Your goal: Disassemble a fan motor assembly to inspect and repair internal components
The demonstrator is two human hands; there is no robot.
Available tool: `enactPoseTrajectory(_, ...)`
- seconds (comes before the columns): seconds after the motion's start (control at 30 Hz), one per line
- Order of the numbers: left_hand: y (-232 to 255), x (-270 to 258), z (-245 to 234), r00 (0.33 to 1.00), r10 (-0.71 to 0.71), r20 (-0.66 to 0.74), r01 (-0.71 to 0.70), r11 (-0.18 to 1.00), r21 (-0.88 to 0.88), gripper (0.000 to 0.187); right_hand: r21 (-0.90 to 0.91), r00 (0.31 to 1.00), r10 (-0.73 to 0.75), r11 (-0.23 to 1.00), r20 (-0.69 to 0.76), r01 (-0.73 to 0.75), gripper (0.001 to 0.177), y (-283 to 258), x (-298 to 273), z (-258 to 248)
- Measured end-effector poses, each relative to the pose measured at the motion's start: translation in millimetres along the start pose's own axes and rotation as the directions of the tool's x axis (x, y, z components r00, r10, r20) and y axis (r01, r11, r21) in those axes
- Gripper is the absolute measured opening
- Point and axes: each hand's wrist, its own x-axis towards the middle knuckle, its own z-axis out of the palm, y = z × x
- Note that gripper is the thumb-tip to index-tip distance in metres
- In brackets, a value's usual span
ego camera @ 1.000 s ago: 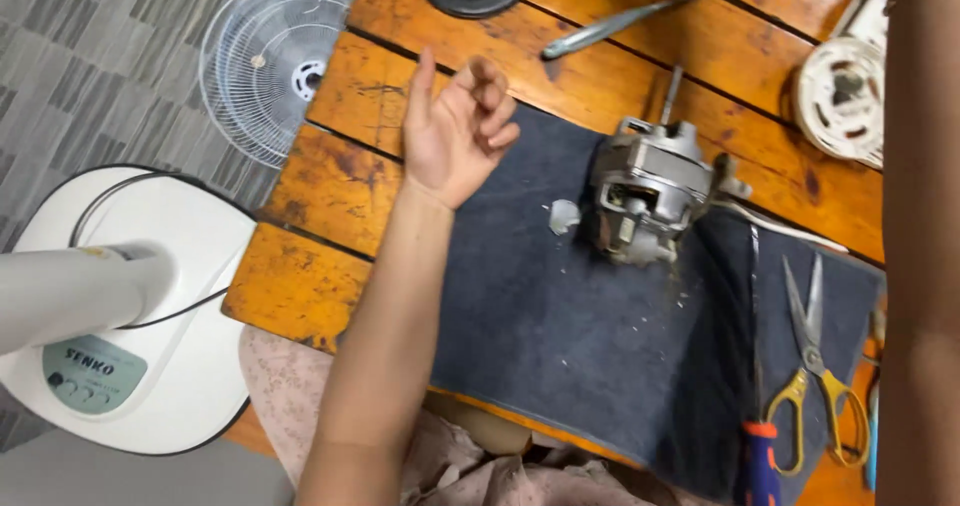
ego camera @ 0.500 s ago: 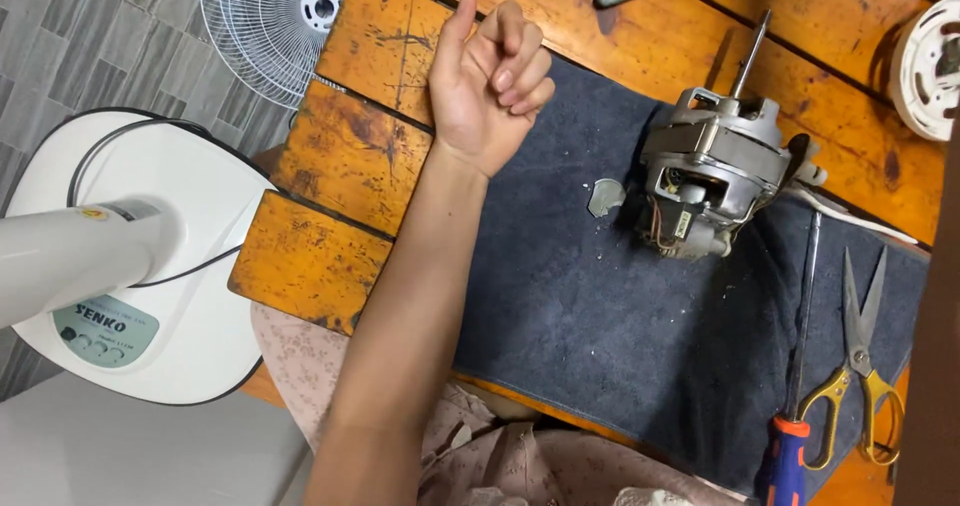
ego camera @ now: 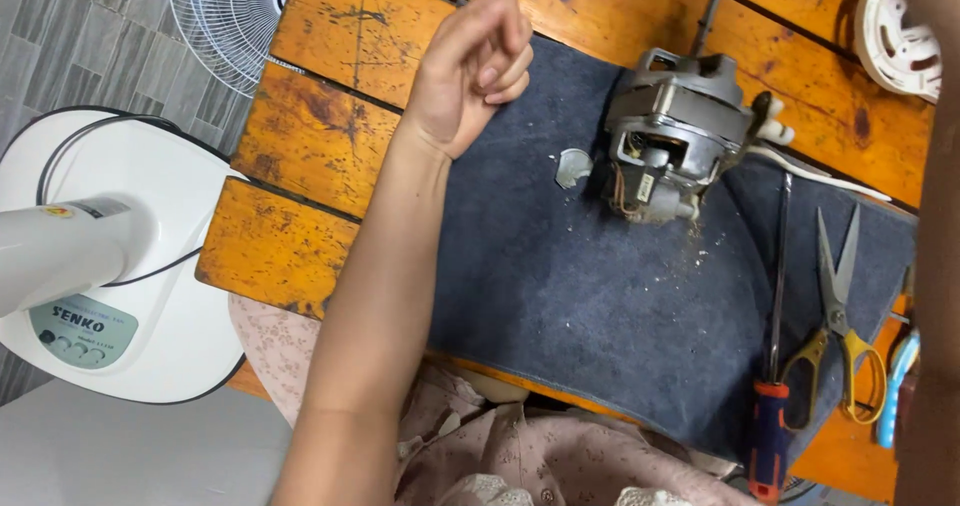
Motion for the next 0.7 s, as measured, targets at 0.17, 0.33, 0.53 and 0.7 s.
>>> enactPoseTrajectory(0.17, -1, -8, 22, 0.993, -0.118, 0.001, 0.096, 0.814, 0.573, 0.006, 0.257, 0.822, -0.534, 0.781, -0.199, 0.569, 0.057, -287, -125, -178)
enactPoseTrajectory(0.33, 8, -26, 58, 0.986, -0.093, 0.141, -0.142, 0.001, 0.99, 0.018, 0.232, 0.973, -0.193, 0.948, -0.125, 0.217, 0.047, -274, -227, -173)
enactPoseTrajectory(0.53, -2, -39, 59, 0.965, -0.232, 0.12, -0.182, -0.27, 0.946, 0.044, 0.363, 0.991, 0.11, 0.929, -0.072, -0.077, 0.043, -274, -310, -147)
enactPoseTrajectory(0.7, 0, -39, 65, 0.963, -0.251, 0.101, -0.18, -0.314, 0.932, 0.047, 0.331, 0.987, 0.129, 0.939, -0.095, -0.091, 0.039, -290, -330, -130)
